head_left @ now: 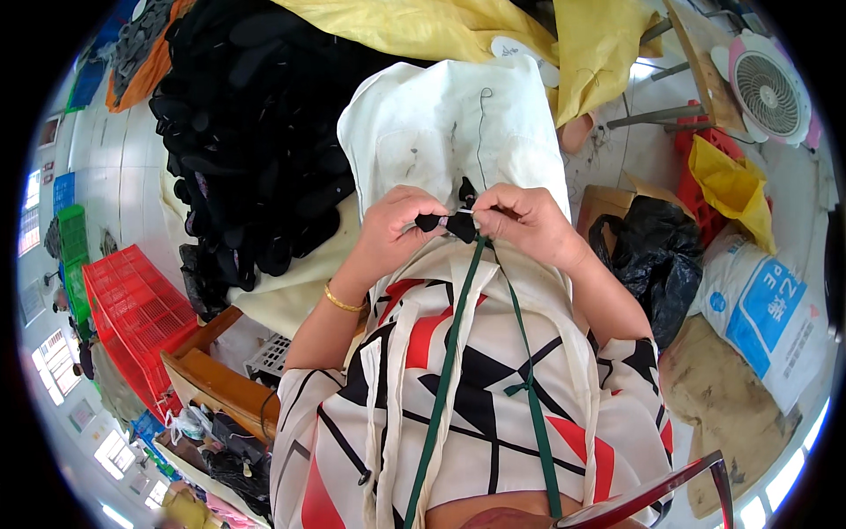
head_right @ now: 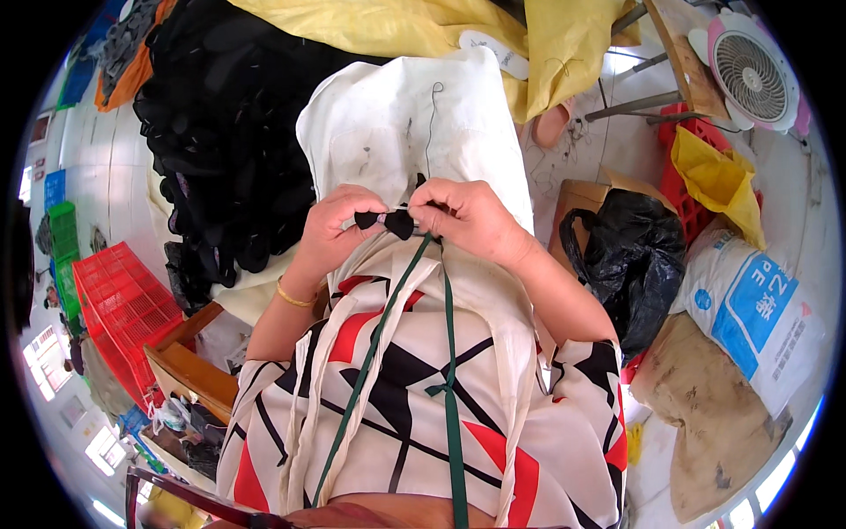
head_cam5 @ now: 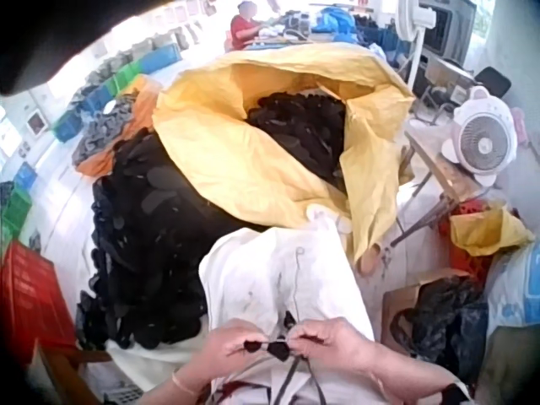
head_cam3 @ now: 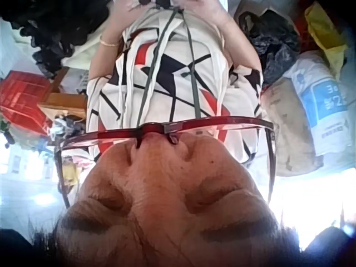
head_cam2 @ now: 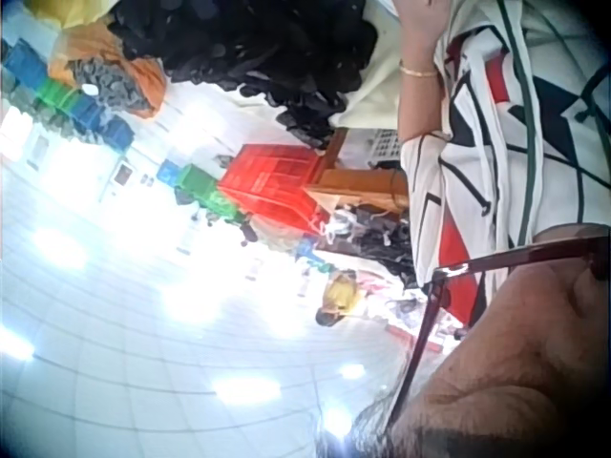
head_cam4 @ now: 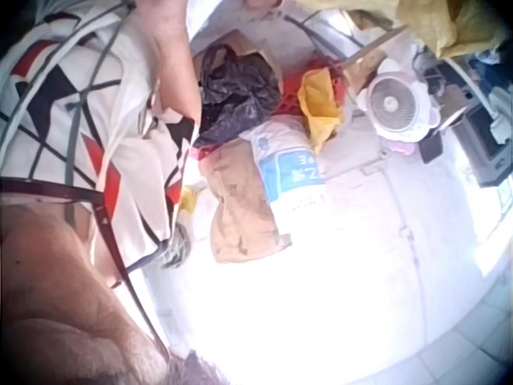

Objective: The person hand-sews a black slipper using a needle and thread. They repeatedly insert the needle through the slipper's upper and pull the thread to secure the stitching. The person works on one slipper at a time, occasionally adjusting its position on their lap.

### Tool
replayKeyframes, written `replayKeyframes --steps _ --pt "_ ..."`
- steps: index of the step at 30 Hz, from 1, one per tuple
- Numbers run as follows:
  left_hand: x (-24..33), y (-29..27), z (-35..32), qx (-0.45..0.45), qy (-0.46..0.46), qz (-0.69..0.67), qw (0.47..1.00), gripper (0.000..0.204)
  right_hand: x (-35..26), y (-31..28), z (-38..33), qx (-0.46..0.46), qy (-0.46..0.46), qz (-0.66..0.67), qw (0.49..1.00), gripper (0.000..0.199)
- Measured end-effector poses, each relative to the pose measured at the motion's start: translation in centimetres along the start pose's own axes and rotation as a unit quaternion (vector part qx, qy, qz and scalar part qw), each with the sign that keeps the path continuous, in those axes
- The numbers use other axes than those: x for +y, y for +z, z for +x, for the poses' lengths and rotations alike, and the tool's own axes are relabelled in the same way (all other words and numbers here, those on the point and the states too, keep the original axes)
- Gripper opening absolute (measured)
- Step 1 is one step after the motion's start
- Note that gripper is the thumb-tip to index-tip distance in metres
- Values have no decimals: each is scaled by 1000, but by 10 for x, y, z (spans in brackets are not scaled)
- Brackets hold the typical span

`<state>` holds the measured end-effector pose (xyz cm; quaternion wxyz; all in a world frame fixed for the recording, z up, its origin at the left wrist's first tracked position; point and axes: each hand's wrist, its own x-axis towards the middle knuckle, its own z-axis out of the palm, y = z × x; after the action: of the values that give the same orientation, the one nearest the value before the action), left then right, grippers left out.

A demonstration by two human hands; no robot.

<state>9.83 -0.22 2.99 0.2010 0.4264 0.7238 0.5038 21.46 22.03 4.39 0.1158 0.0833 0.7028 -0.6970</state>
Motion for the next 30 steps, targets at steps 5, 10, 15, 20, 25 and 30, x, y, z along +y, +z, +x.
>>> replayKeyframes --steps 5,10,15,20,25,30 --pt "1 3 0 5 59 26 998 26 -4 -3 -1 -49 -39 -92 994 10" --pt "5 2 1 -6 56 33 998 26 -2 -3 -1 -61 -96 -114 987 13" --pt "6 2 2 -6 62 30 998 26 3 -3 -1 -67 -90 -99 989 15" --pt "6 2 1 -12 61 23 998 24 5 -5 0 -86 -83 -94 988 17" --pt "7 2 0 -10 49 -5 999 22 15 -3 2 -99 -71 -42 992 16" --pt "-1 7 -6 -10 29 -67 997 20 27 4 5 -110 -70 12 991 13"
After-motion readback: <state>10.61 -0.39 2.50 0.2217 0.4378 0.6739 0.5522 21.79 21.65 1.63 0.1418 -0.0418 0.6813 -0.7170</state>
